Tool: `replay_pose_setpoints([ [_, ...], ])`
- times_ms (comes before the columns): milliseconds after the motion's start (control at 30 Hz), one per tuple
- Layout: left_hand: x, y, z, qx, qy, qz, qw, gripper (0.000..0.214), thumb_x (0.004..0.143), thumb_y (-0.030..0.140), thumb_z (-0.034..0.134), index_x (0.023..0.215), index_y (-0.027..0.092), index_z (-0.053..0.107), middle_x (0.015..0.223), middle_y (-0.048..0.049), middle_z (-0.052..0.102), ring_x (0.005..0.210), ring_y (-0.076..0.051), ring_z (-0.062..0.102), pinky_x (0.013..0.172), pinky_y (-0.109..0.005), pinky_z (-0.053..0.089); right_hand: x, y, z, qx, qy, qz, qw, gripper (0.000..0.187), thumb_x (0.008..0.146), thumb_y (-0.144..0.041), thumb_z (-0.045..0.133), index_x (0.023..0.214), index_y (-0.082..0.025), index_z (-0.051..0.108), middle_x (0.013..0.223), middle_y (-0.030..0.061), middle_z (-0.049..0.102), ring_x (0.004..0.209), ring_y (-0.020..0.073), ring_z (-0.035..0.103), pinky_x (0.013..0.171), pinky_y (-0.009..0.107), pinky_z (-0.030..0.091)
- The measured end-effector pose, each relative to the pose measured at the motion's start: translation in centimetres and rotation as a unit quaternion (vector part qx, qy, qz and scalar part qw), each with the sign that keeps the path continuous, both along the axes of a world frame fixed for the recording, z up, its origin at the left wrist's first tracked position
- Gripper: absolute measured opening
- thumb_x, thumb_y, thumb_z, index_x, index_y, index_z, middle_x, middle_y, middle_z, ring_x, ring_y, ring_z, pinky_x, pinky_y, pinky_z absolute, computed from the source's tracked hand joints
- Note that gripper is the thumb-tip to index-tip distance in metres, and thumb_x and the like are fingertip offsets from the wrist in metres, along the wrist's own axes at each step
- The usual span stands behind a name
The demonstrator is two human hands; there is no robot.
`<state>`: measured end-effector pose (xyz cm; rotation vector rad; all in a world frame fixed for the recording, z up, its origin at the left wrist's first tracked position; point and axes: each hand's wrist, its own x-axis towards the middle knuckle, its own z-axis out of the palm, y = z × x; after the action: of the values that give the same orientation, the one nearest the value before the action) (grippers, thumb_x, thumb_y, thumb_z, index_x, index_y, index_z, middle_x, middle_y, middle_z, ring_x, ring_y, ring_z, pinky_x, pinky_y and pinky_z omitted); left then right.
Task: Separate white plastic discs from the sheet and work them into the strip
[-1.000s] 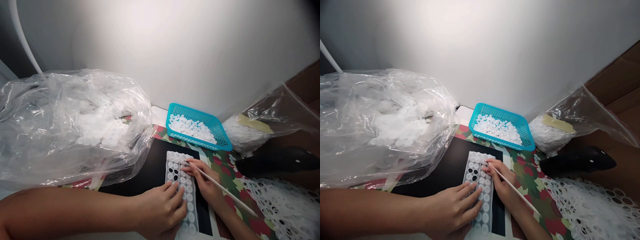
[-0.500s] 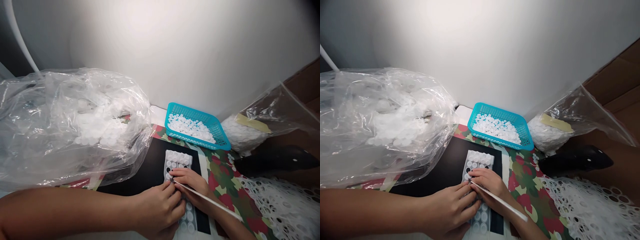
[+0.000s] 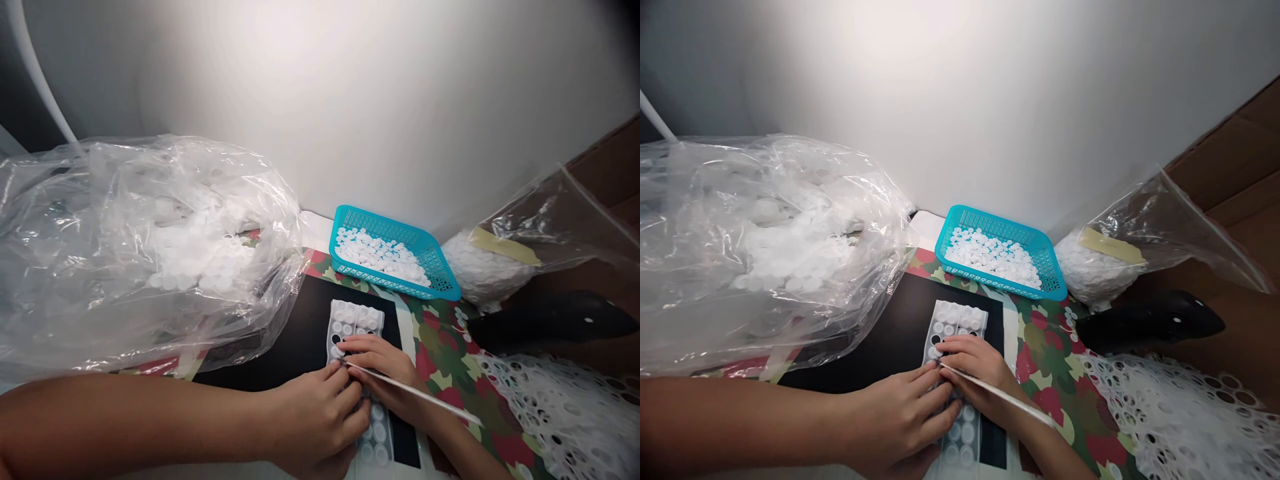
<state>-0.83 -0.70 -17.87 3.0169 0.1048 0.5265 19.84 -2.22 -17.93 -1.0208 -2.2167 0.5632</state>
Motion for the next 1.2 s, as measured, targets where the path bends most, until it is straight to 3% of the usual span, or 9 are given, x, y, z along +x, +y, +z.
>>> replay_pose_setpoints([
  [133,0.0,0.0,0.0,0.003,-0.003,0.001,1.000,0.048,0.084,0.032,0.044,0.122,0.003,0.050,0.099,-0.0142,0.061,0.093,-0.029,0.055,0.089,-0.043,0.041,0.0,0.1,-0.2,0.019,-0.029,-0.008,0.999,0.015,0.090,-0.014,0.054,0.101,-0.021,0.063,0.113,0.0065,0.069,0.108,0.0178,0.062,0.096,0.035,0.050],
  [300,0.1,-0.2,0.2,0.019,0.000,0.006,1.000,0.045,0.084,0.031,0.042,0.119,0.004,0.052,0.097,-0.0139,0.061,0.090,-0.030,0.056,0.089,-0.046,0.041,-0.6,0.2,-0.2,0.125,-0.073,-0.016,0.989,0.018,0.093,-0.016,0.050,0.102,-0.019,0.065,0.104,0.0074,0.073,0.102,0.0191,0.066,0.088,0.034,0.054],
  [367,0.1,-0.2,0.2,0.025,0.001,0.007,1.000,0.045,0.083,0.031,0.043,0.119,0.004,0.052,0.096,-0.0136,0.061,0.089,-0.030,0.056,0.090,-0.047,0.041,-1.0,0.2,0.0,0.130,-0.076,-0.027,0.988,0.021,0.093,-0.016,0.046,0.103,-0.018,0.065,0.103,0.0084,0.073,0.100,0.0186,0.067,0.086,0.032,0.055],
  [600,0.0,-0.1,0.5,0.032,-0.001,0.009,0.999,0.047,0.084,0.033,0.042,0.120,0.004,0.051,0.107,-0.0177,0.061,0.102,-0.034,0.055,0.096,-0.048,0.037,-1.7,-0.3,0.9,0.014,-0.009,-0.080,0.997,0.021,0.093,-0.014,0.043,0.097,-0.020,0.063,0.102,0.0059,0.071,0.099,0.0172,0.067,0.090,0.027,0.053],
  [867,-0.1,-0.2,0.4,0.038,0.000,0.011,0.999,0.047,0.084,0.032,0.040,0.120,0.004,0.051,0.118,-0.0217,0.057,0.107,-0.035,0.055,0.095,-0.047,0.038,-1.4,-0.5,1.2,-0.101,0.056,-0.159,0.980,0.018,0.094,-0.024,0.048,0.094,-0.022,0.066,0.103,0.0039,0.071,0.097,0.0183,0.067,0.086,0.026,0.053],
  [1200,0.0,-0.2,0.3,0.035,0.003,0.008,0.999,0.047,0.084,0.034,0.041,0.120,0.004,0.050,0.122,-0.0231,0.055,0.108,-0.036,0.055,0.092,-0.046,0.040,-1.6,-0.4,1.3,-0.117,0.093,-0.207,0.967,0.022,0.093,-0.029,0.049,0.096,-0.021,0.068,0.098,0.0053,0.073,0.095,0.0204,0.068,0.084,0.028,0.054],
])
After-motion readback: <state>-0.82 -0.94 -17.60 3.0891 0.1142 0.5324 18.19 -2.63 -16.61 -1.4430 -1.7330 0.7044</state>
